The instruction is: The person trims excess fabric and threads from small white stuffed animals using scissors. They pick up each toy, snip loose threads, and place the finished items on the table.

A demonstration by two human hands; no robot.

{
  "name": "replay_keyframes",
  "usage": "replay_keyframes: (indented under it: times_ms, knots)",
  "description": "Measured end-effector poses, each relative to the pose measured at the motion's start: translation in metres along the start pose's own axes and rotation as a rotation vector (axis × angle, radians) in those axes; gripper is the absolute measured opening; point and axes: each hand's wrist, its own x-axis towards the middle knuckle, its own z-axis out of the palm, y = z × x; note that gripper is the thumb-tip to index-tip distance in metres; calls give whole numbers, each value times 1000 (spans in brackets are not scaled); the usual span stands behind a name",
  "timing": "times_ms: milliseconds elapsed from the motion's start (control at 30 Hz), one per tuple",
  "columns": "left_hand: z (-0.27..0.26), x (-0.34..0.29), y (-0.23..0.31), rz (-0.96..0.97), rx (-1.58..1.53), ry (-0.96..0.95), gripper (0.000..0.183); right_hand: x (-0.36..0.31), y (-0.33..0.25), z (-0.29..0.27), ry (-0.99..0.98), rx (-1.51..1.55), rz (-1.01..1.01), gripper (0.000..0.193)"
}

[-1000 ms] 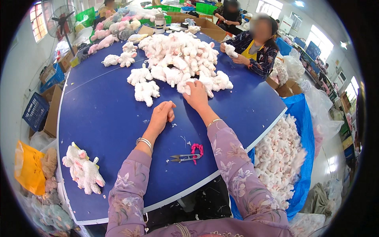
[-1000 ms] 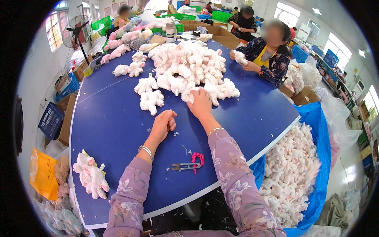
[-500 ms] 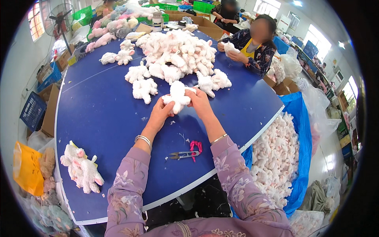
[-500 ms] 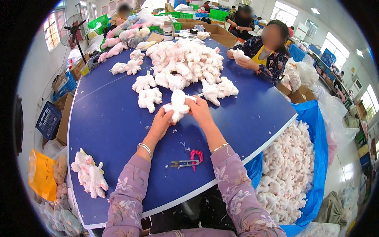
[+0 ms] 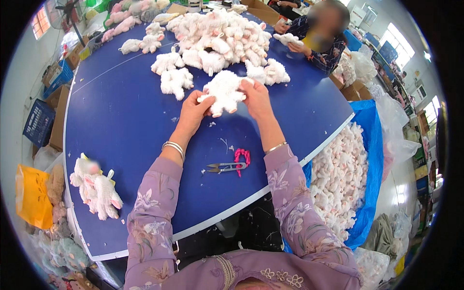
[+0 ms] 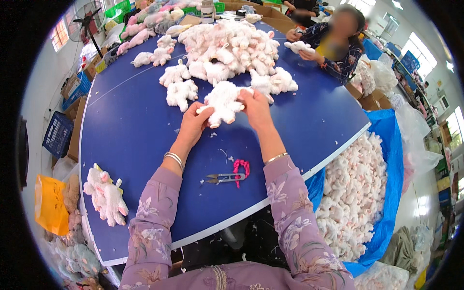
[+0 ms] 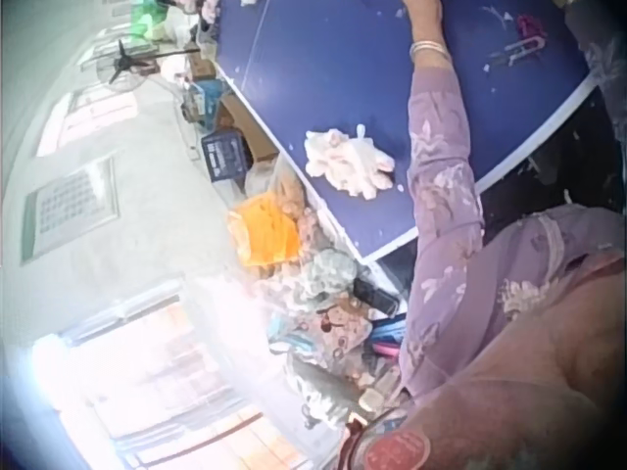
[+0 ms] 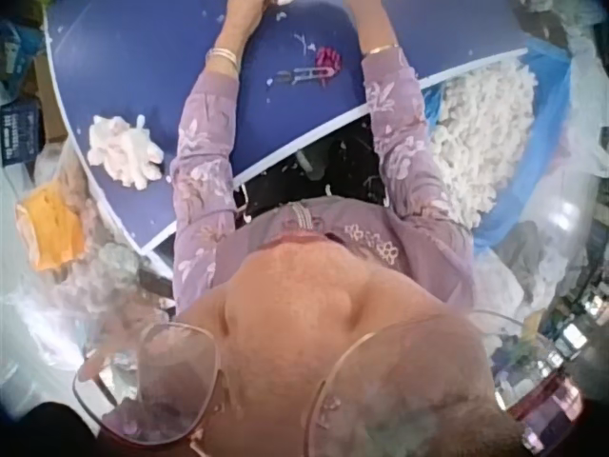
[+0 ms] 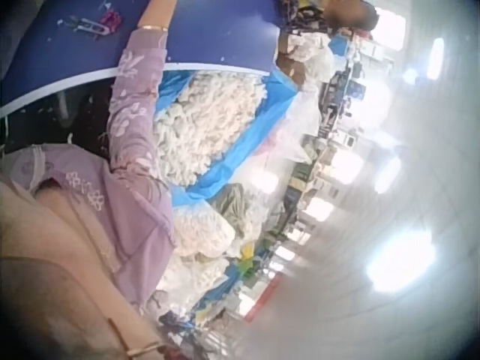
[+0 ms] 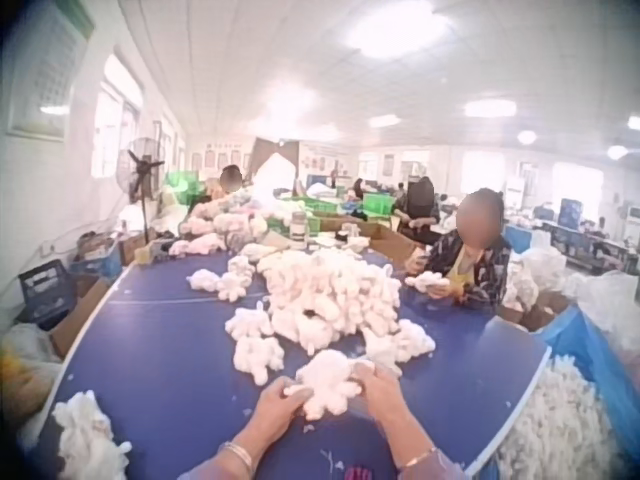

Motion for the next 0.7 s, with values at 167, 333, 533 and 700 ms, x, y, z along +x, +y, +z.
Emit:
replay_keyframes:
  times_ms: [167,333,533,700]
  knots:
    - [-1,-3,3,-53,-35,-42,13,1,0,-8,-38,114,6,17]
    - [-9,-1,8,-65,-153,-91,30,1,-4,-3,-61,182,30,20]
    - [1,-1,14,-129,-68,-53,35,-1,-9,-1,-35,110,53,21]
    - [-2,-1,12,-121,-44,-71,37,-3,-11,7,29,41,67,21]
